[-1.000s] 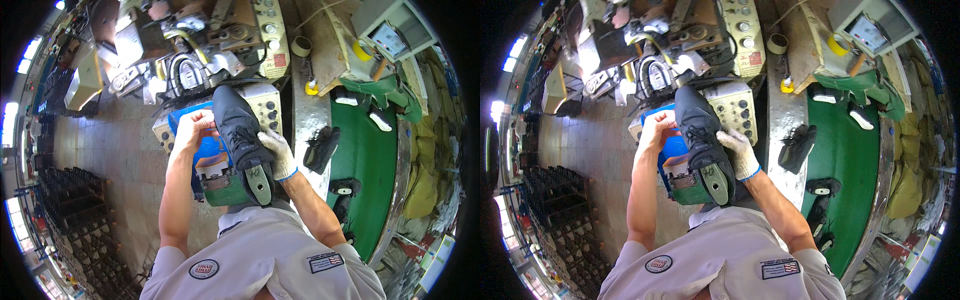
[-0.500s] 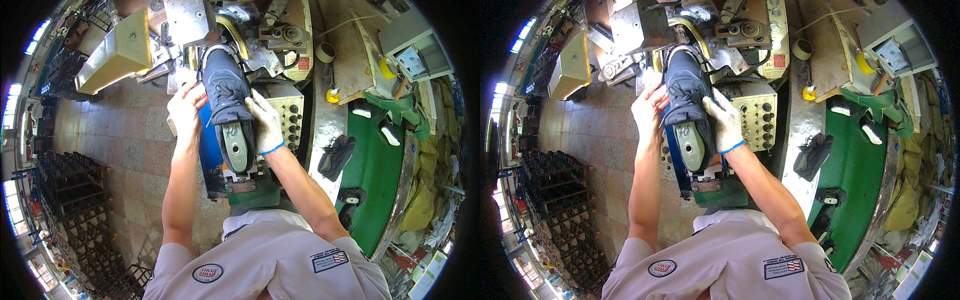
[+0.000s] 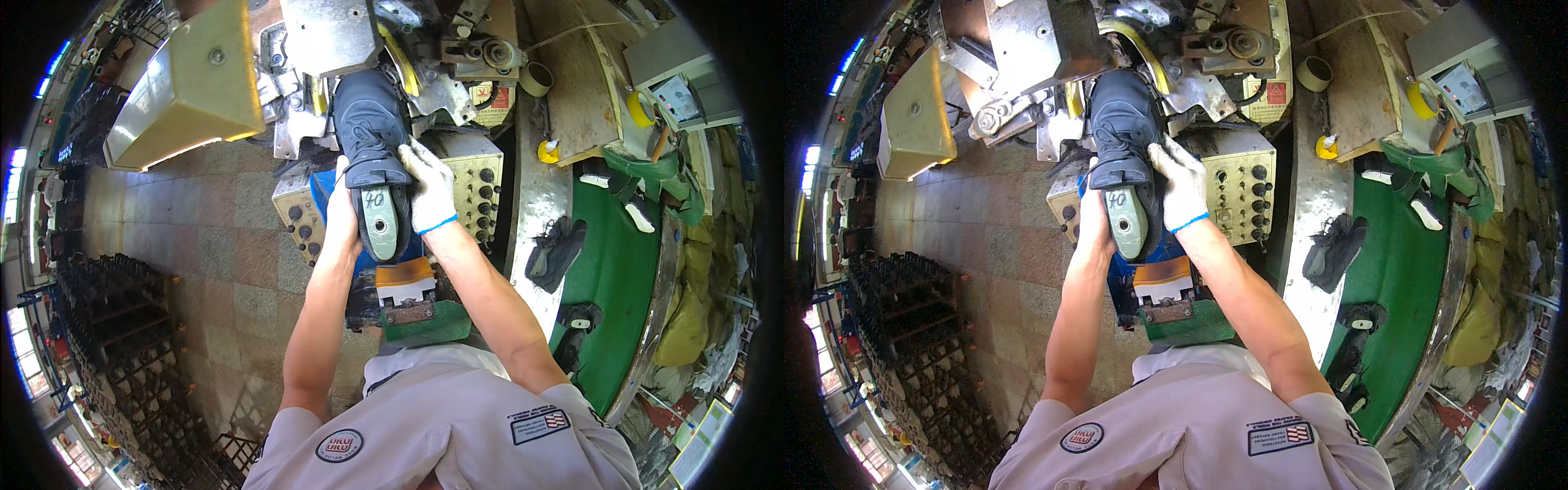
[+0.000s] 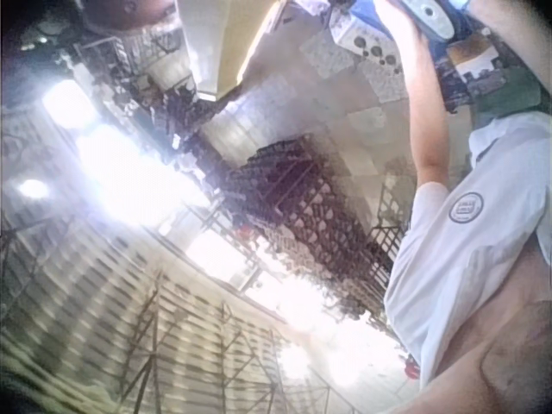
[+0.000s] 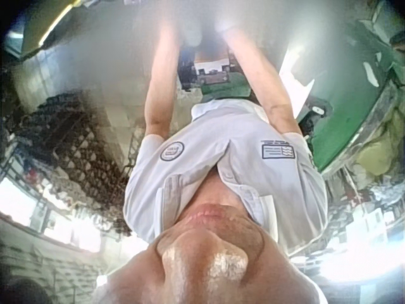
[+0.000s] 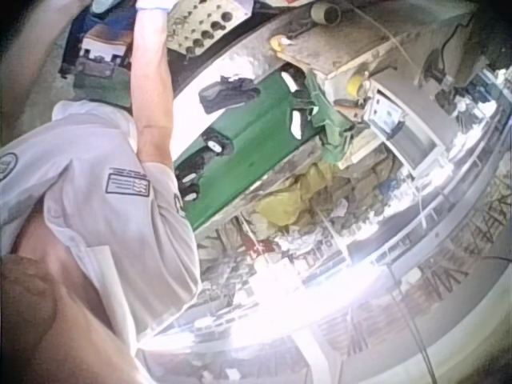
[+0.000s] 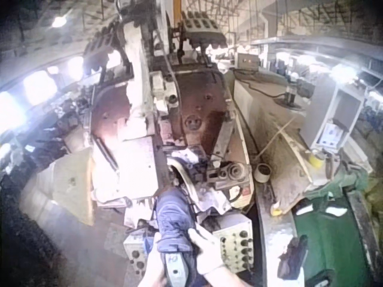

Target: The person picks up shoe uppers from a conveyor belt, fits each one onto a lasting machine to shape the heel and toe, and returns the processed shoes to the conveyor belt.

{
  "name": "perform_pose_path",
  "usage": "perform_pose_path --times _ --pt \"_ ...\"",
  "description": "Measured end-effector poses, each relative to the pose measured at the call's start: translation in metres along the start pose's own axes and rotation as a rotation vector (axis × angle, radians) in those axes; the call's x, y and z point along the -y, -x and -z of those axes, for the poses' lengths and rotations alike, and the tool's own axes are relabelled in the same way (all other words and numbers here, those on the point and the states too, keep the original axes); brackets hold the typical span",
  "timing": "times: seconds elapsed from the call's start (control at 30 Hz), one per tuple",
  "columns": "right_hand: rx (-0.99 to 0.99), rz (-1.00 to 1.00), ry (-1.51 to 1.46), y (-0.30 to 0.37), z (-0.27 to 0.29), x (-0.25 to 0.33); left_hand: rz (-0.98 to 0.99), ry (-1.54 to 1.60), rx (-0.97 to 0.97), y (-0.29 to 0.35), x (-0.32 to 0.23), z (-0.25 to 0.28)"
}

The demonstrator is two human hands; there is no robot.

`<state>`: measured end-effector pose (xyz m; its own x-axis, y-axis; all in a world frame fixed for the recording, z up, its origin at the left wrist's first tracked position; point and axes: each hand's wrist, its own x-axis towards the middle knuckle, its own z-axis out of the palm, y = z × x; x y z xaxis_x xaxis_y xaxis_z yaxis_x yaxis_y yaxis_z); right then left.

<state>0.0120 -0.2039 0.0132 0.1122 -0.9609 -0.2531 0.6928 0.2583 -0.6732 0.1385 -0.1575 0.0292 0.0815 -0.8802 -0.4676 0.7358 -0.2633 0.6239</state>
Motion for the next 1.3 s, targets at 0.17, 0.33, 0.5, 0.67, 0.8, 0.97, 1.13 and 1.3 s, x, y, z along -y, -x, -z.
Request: perform_pose_path --times 0.17,0.33,0.5,0.67,0.8,0.97,1.13,1.3 --pt "-0.029 -0.002 0.014 -0.005 0.005 -0.005 -0.004 -0.031 0.022 -0.005 -0.003 -0.003" --pt "-0.017 0.006 0.069 -0.001 0.002 -0.001 -0.065 -0.043 0.023 -0.014 0.006 0.003" --pt "-0.066 -0.077 0.026 -0.011 0.024 -0.026 -0.303 -0.238 0.017 -0.027 0.029 0.025" --pt "-0.039 -0.025 0.015 -0.013 0.025 -0.029 -0.394 -0.183 0.051 -0.032 0.037 0.033" --pt "-0.087 -0.086 0.060 -0.010 0.030 -0.024 -0.257 -0.213 -0.039 -0.025 0.037 0.023" --pt "-0.077 -0.065 0.226 0.004 0.027 -0.007 -0.220 -0.293 -0.004 -0.024 0.027 0.028" --pt "-0.021 -0.071 0.056 0.047 0.108 0.029 -0.181 -0.499 -0.285 0.007 0.008 0.049" --pt "-0.384 0.048 0.218 0.132 0.180 0.077 -0.501 -0.866 -0.217 0.062 0.004 -0.011"
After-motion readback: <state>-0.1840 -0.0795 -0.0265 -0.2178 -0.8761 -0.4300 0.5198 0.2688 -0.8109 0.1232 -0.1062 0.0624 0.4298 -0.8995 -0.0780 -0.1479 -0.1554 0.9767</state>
